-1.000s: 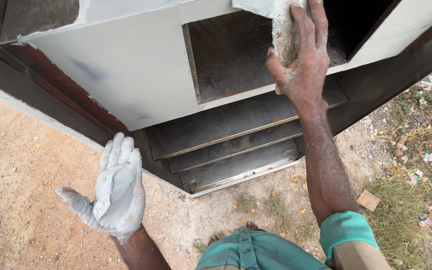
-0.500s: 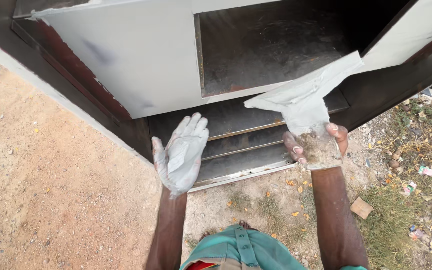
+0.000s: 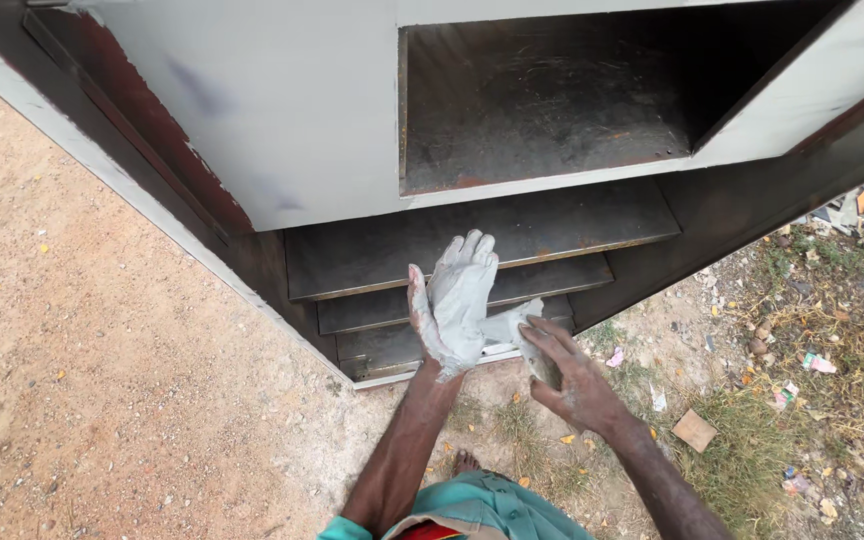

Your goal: The person applies white cement plaster by hand to the underside and edges of an outdoor metal staircase structure, using a small hand float to spread and smooth the plaster over the stair risers and side panels, working section by section along the stairs.

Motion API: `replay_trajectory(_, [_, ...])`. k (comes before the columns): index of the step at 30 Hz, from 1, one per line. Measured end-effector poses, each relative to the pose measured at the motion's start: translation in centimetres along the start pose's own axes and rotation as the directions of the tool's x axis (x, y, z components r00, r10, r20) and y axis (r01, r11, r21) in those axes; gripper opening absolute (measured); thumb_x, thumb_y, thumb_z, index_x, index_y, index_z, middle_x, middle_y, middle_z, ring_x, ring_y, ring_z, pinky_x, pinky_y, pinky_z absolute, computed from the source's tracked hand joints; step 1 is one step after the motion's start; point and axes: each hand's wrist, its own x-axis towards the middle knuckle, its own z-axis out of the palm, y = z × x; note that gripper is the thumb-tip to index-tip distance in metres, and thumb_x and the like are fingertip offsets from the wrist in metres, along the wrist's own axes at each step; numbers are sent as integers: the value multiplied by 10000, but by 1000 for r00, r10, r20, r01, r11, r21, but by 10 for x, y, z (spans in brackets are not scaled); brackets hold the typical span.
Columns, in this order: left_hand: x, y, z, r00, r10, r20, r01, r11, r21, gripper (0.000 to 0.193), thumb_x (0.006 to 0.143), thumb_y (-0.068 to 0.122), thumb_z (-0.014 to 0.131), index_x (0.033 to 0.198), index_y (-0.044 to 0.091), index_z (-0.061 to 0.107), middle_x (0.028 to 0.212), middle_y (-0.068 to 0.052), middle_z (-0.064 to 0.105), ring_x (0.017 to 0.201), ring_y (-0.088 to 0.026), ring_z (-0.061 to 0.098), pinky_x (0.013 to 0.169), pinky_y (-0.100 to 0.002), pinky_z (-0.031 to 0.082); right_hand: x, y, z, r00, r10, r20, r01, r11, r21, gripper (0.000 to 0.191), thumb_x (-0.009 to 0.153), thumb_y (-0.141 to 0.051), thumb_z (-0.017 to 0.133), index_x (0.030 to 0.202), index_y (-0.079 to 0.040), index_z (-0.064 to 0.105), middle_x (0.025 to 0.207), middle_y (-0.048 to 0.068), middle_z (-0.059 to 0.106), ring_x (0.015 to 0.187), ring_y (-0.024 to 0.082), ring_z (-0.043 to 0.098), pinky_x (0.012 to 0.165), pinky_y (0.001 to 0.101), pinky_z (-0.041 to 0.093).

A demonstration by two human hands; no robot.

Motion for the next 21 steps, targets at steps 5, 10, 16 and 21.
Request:
replay_trajectory(5, [8,15,20,992,-80,98,78,997,27,832,1035,543,516,1541,-88,318,1621,-282,352,1520,-410,354,1303,-498,249,24,22,-116,947,250,-200,-243,968,61,833,752,-112,667,1539,-213,415,1706,55,292,1495,349,381,1101,561,460])
replay_trajectory(10, [-6,22,-5,991,-38,-126,41,999,19,799,1008,494,544,1523,-76,325,1603,-269,369,1493,-416,362,1264,-508,281,57,4,-254,903,-177,-391,-29,883,-468,768,756,-155,755,1505,-215,597,1763,154,294,1545,373,386,1054,499,523])
replay_trajectory(16, [-65,48,-55,980,85,-180,-71,994,84,781,1023,485,519,1517,-92,334,1591,-283,381,1482,-405,365,1237,-504,305,91,2,-340,937,-299,-180,47,619,-784,817,682,-102,842,1465,-139,610,1657,131,412,1363,363,564,1090,443,529])
replay_trajectory(21, [-112,66,-83,962,133,-238,-116,990,84,745,1028,480,499,1512,-62,333,1597,-260,373,1482,-386,357,1230,-485,300,153,-3,-329,899,-436,-50,336,757,-561,798,644,-29,784,1419,-67,594,1641,248,434,1339,389,567,1046,448,536])
